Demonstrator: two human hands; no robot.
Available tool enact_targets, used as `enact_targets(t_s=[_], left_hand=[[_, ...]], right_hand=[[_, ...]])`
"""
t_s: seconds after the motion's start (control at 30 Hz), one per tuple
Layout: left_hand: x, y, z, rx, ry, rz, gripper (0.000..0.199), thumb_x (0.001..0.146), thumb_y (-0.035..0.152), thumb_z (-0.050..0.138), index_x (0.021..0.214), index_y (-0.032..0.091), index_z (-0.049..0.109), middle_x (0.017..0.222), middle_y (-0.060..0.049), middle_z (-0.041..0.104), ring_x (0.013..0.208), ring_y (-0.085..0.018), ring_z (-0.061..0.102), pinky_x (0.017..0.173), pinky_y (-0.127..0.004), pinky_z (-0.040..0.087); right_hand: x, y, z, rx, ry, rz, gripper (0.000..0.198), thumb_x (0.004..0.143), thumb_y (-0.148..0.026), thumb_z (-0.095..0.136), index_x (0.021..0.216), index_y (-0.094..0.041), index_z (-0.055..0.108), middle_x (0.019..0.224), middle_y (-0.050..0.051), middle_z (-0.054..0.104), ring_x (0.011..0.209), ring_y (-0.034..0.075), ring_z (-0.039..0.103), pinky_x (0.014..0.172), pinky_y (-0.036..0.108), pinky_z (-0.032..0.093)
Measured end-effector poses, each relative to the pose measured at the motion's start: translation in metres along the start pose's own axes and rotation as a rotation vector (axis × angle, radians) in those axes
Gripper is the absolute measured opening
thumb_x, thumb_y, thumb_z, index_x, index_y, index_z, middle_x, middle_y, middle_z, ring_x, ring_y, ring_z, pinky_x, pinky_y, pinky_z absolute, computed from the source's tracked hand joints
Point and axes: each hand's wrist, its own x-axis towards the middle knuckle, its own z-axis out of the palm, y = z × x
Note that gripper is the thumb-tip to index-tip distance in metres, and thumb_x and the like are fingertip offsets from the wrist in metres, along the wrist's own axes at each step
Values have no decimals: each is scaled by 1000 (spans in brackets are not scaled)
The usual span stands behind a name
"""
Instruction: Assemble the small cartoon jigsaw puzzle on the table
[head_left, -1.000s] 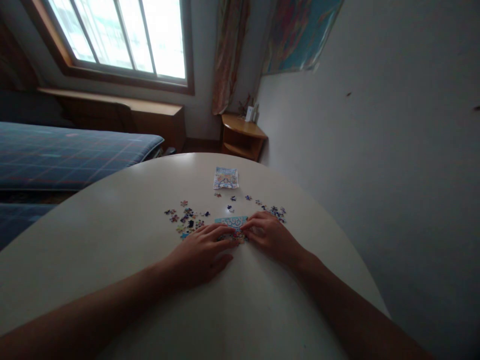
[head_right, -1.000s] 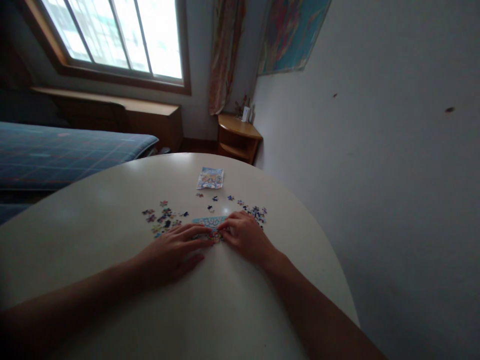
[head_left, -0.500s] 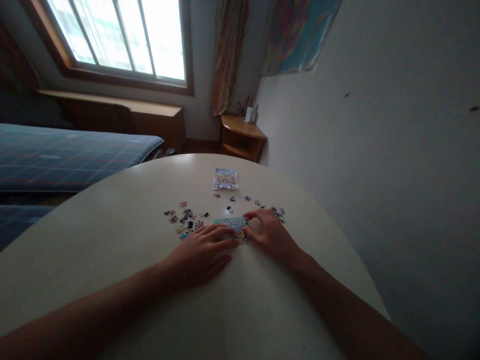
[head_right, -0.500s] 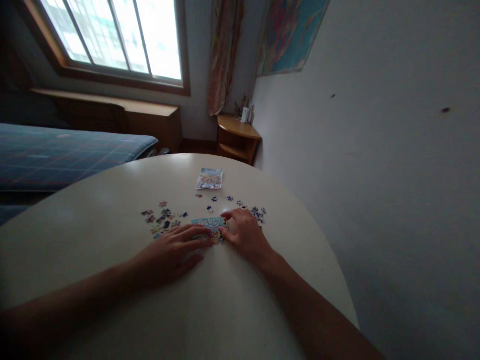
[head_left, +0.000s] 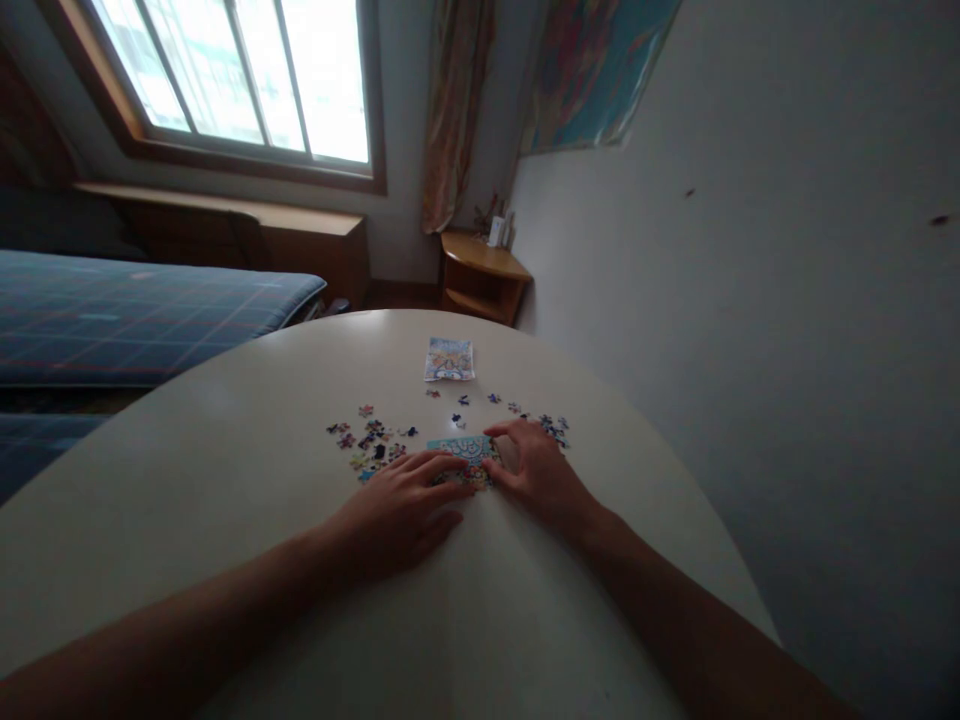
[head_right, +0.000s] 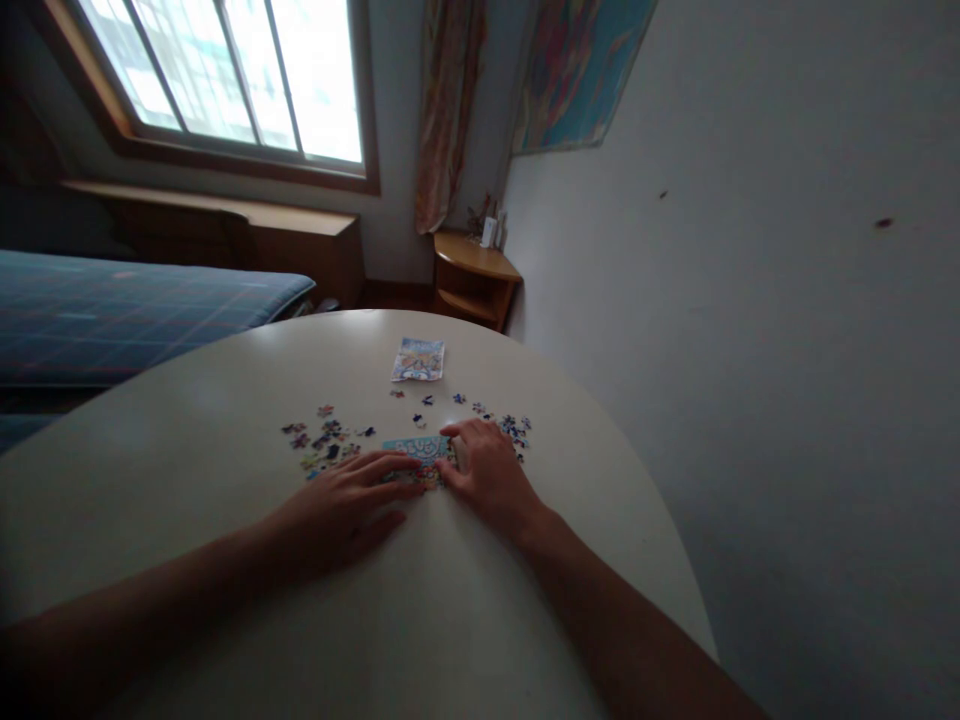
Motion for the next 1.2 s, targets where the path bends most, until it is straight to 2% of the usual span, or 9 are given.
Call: enact_targets(t_s=[0.2, 0.3, 0.37, 0.47, 0.6, 0.77, 0.93, 1.07, 1.2], left_hand=[[0, 0, 0, 11, -21, -10, 34, 92, 23, 54, 125, 28, 59, 135, -5, 56, 122, -27, 53, 101, -50, 48], [0, 0, 0, 1, -11, -8, 37, 92, 23, 55, 128, 28, 57, 136, -6, 55, 122, -26, 53, 102, -49, 48], [0, 0, 0, 0, -9, -10, 36, 92, 23, 54, 127, 28, 58, 135, -6, 56, 121, -26, 53, 102, -48, 48], [0, 0, 1, 4, -7, -17, 33, 92, 23, 54, 124, 27, 59, 135, -6, 56, 121, -27, 54, 101, -50, 48], [-1, 0, 1, 6, -13, -15, 33, 92, 23, 55, 124, 27, 58, 135, -6, 56, 122, -27, 54, 102, -49, 48], [-1, -1, 1, -19, -32, -20, 36, 92, 22, 55, 127, 27, 56, 138, -6, 54, 125, -27, 52, 105, -50, 46], [-1, -2, 0, -32, -50, -12, 38, 92, 19, 53, 129, 26, 54, 141, -6, 52, 130, -27, 48, 108, -51, 43], [0, 0, 0, -41, -33, -10, 42, 90, 18, 54, 131, 26, 51, 142, -6, 52, 131, -26, 47, 109, -50, 42], [1, 1, -1, 4, 42, -70, 39, 89, 17, 54, 128, 24, 53, 135, -7, 57, 123, -25, 53, 104, -50, 47]], right_hand=[[3, 6, -9, -31, 34, 0, 28, 82, -23, 66, 110, -19, 63, 111, 9, 67, 108, 26, 59, 96, 44, 43], [7, 18, -27, -77, 140, 95, 17, 85, -23, 61, 100, -19, 67, 97, 8, 70, 87, 22, 64, 81, 38, 49], [8, 28, -39, -143, 161, 167, 14, 86, -23, 58, 94, -19, 69, 88, 7, 71, 78, 21, 65, 74, 35, 49], [5, 42, -50, -281, 166, 244, 12, 85, -24, 58, 86, -21, 71, 85, 6, 71, 74, 21, 64, 67, 34, 47], [-1, 55, -50, -405, 173, 243, 13, 85, -26, 59, 84, -23, 71, 83, 5, 71, 72, 20, 64, 63, 32, 46], [-2, 63, -41, -452, 153, 222, 15, 87, -26, 59, 89, -21, 73, 92, 9, 70, 83, 23, 65, 74, 36, 49], [-1, 66, -31, -370, 93, 200, 17, 87, -27, 62, 100, -21, 72, 101, 11, 70, 94, 25, 63, 84, 40, 49], [3, 59, -34, -321, 64, 209, 16, 88, -25, 61, 98, -19, 73, 102, 12, 69, 95, 26, 61, 89, 43, 47], [6, 47, -42, -248, 4, 153, 15, 87, -26, 63, 95, -20, 75, 103, 10, 68, 98, 26, 59, 93, 43, 45]])
